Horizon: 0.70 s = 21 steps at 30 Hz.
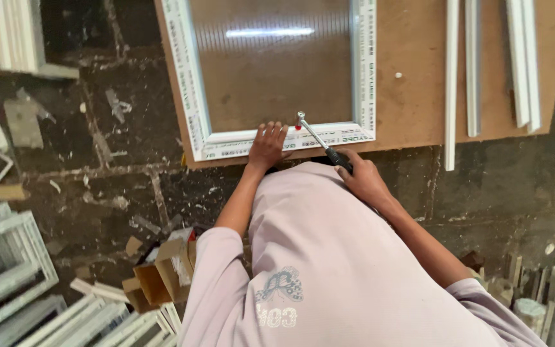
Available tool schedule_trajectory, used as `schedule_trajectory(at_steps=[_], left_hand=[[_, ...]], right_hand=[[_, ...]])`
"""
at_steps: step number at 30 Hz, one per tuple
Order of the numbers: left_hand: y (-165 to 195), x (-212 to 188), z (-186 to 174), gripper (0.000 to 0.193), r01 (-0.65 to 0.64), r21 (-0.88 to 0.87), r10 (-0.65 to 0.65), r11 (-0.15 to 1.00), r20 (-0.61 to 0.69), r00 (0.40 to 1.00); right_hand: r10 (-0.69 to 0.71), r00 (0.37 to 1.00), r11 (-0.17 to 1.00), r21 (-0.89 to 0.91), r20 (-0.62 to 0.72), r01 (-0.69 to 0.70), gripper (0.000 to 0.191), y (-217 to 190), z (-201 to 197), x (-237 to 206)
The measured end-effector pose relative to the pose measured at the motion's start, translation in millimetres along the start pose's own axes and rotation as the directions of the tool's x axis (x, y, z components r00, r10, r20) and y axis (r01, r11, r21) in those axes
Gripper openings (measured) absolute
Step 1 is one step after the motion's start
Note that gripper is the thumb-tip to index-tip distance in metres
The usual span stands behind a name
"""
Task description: The person assembles a white PVC window sash on a workbench, using a small mallet to tap corner keys into the frame joints while holding the frame steady. A coworker assists by holding the frame, and the person repositions the sash to work on different corners.
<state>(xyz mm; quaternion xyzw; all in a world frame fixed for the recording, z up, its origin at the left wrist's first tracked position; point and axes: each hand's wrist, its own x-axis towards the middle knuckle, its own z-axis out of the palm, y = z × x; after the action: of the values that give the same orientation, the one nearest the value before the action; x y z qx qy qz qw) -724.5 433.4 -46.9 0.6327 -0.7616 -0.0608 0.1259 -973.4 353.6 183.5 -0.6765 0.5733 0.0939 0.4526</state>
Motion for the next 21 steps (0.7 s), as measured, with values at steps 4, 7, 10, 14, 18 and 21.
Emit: schedule_trajectory(at_steps=[4,7,10,14,18,21], left_hand=[[0.5,-0.1,1.6,0.083,0.011,0.027,-0.009,1.0,-0.045,0.999],[2.4,-0.1,-1.2,0.084,0.018,0.063,-0.022,0.998,0.059,0.998],[0.4,-11.7,-8.3,0.088,0.106,0.03,-0.108,0.994,0.053,0.993],[-14.7,-41.2,-22.2,0.094,0.221,0.007,-0.22,0.975,-0.04,0.975],[-27.6,-54.6,-27.5,0.089,0.19,-0.005,-0.187,0.982,-0.201,0.962],[-29.5,-53.3,-26.1,0.073,0.186,-0.041,-0.19,0.982,-0.226,0.955]], right_hand=[[-0.15,0.988,0.989,-0.012,-0.042,0.149,0.044,-3.2,4.1,9.7],[-0.109,0.994,0.994,0.002,0.002,0.109,0.044,-17.5,8.1,17.2],[-0.096,0.992,0.995,-0.011,0.083,0.098,0.047,-42.3,17.4,30.2],[-0.403,0.902,0.909,-0.045,0.157,0.414,0.05,-77.2,47.6,49.8],[-0.603,0.754,0.765,-0.077,0.261,0.639,0.052,-102.3,92.8,69.5],[-0.694,0.652,0.662,-0.088,0.304,0.745,0.054,-105.5,109.1,78.9]])
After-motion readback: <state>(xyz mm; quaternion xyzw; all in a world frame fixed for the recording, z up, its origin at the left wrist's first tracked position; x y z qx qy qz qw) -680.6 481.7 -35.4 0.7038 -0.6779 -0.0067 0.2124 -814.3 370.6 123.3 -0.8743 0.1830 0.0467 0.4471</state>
